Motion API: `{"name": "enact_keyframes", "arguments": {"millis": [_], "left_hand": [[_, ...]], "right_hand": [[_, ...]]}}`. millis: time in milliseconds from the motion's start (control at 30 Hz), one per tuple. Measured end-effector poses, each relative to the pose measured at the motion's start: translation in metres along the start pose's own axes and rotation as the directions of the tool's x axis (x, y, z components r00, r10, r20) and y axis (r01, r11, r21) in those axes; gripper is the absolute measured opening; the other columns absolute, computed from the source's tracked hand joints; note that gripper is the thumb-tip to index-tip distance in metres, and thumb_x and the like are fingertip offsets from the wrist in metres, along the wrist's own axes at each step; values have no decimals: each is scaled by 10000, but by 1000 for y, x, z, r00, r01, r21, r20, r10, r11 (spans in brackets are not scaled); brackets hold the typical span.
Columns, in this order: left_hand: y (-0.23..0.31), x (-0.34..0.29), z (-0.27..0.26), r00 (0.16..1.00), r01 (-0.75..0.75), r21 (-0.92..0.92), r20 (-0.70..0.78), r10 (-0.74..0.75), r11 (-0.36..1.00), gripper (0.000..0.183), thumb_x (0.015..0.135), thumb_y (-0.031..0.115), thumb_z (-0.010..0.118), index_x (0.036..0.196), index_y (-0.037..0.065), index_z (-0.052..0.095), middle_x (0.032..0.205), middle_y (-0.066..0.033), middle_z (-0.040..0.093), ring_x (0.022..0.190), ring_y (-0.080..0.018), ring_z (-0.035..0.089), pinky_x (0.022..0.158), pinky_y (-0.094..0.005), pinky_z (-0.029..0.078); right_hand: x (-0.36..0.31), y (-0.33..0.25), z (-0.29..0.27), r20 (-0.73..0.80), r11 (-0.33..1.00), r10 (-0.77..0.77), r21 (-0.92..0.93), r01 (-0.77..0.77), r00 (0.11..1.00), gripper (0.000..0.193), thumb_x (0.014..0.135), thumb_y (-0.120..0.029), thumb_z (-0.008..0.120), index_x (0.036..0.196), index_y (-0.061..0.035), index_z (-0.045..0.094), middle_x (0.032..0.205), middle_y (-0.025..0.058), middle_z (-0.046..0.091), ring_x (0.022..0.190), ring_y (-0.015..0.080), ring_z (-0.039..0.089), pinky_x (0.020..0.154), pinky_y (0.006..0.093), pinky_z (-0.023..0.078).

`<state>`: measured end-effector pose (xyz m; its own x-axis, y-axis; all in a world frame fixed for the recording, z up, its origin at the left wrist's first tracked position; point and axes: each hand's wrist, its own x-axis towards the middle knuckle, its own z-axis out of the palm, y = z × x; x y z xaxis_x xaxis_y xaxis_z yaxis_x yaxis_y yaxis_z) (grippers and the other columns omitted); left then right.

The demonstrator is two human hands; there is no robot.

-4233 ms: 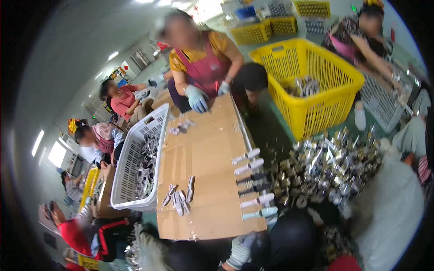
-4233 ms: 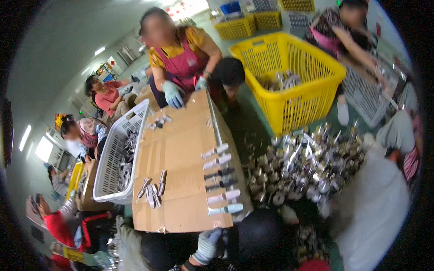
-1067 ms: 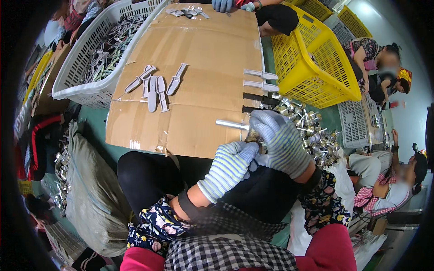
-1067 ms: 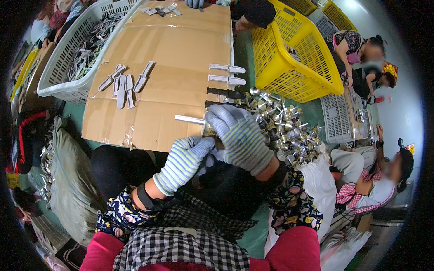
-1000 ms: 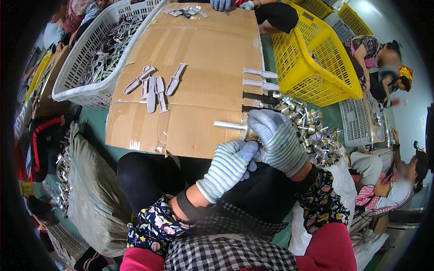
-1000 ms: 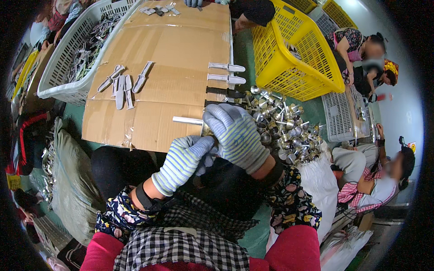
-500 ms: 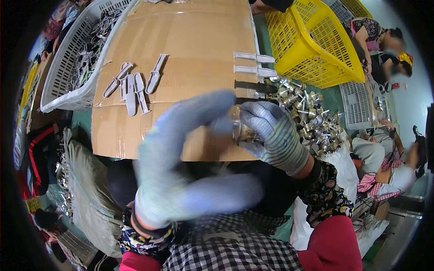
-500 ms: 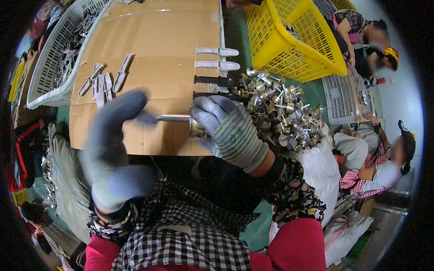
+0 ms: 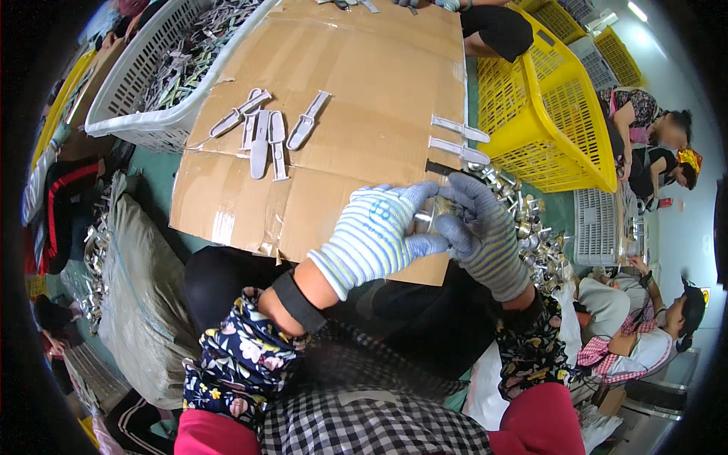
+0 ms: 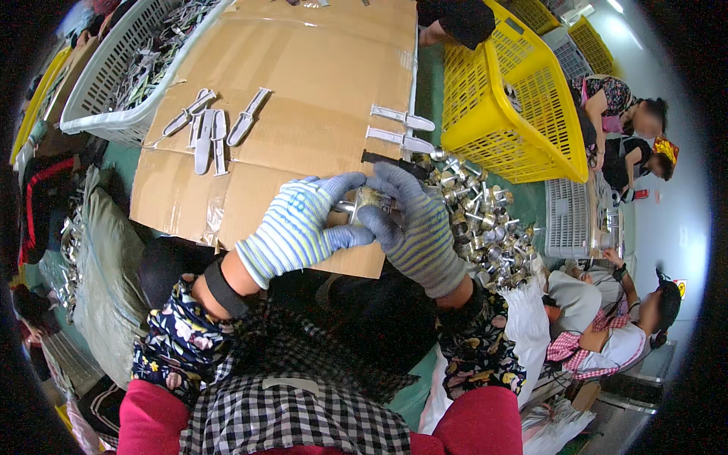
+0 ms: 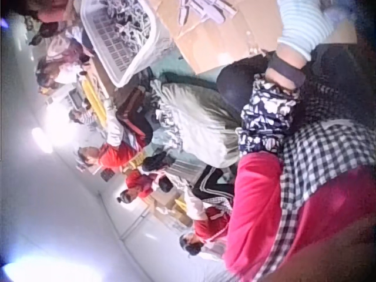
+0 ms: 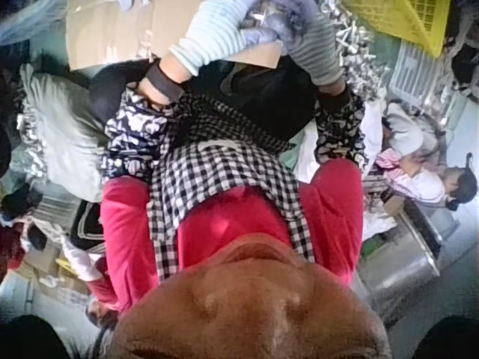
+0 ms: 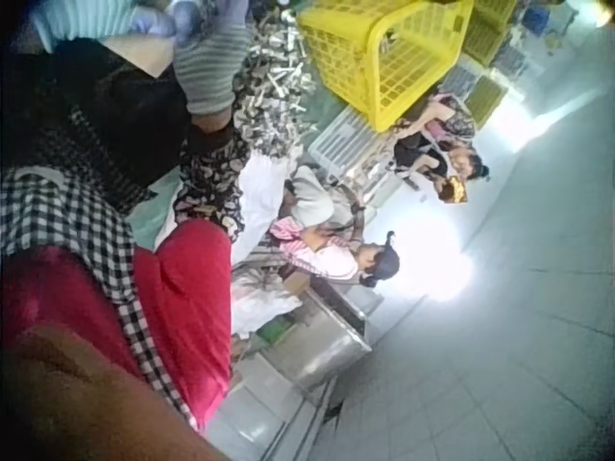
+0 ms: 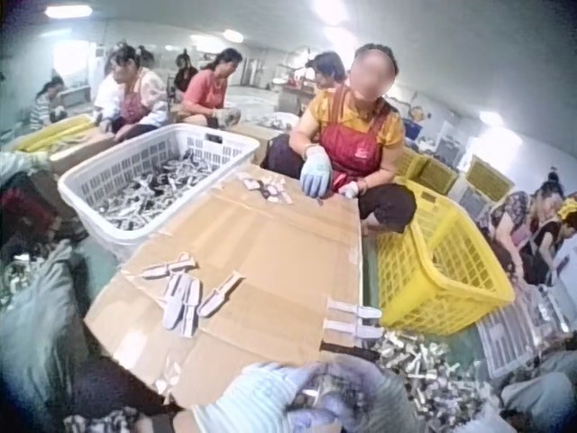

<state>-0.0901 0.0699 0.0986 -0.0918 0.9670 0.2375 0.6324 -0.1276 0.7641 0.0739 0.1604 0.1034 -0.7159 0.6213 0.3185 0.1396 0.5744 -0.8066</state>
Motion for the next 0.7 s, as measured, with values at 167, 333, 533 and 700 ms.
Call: {"name": "enact_keyframes", "arguments": {"millis": [167,333,533,700], "left_hand": [[-1,24,-12,928,240,0,294,-229,971,609,735,492,662,1109,23,556,946,-209,645,927,-370,605,811,-403,475],[-14,47,-16,925,205,-68,339,-171,976,550,778,474,643,1042,-6,585,911,-219,643,861,-377,614,760,-388,483],[-40,54,-26,938,275,-73,241,-250,959,529,820,477,593,1036,-6,594,896,-217,647,865,-354,625,772,-380,484],[-23,60,-37,972,-52,205,233,3,977,434,862,436,529,907,11,604,844,-215,646,813,-376,625,743,-416,491]], "right_hand": [[11,0,-11,68,996,90,-16,-89,994,483,839,-229,631,1207,35,464,1004,161,634,837,263,621,751,357,499],[9,-26,-15,287,600,-162,-731,325,944,674,684,-330,733,1218,-20,462,1206,122,511,1072,285,495,925,424,366],[49,-16,-19,327,669,78,-718,194,942,622,625,-336,769,1143,-72,550,1002,134,621,957,334,565,847,426,411],[77,-14,-38,366,679,89,-703,212,926,587,649,-404,759,1128,-115,583,946,127,641,876,348,591,803,417,437]]}}
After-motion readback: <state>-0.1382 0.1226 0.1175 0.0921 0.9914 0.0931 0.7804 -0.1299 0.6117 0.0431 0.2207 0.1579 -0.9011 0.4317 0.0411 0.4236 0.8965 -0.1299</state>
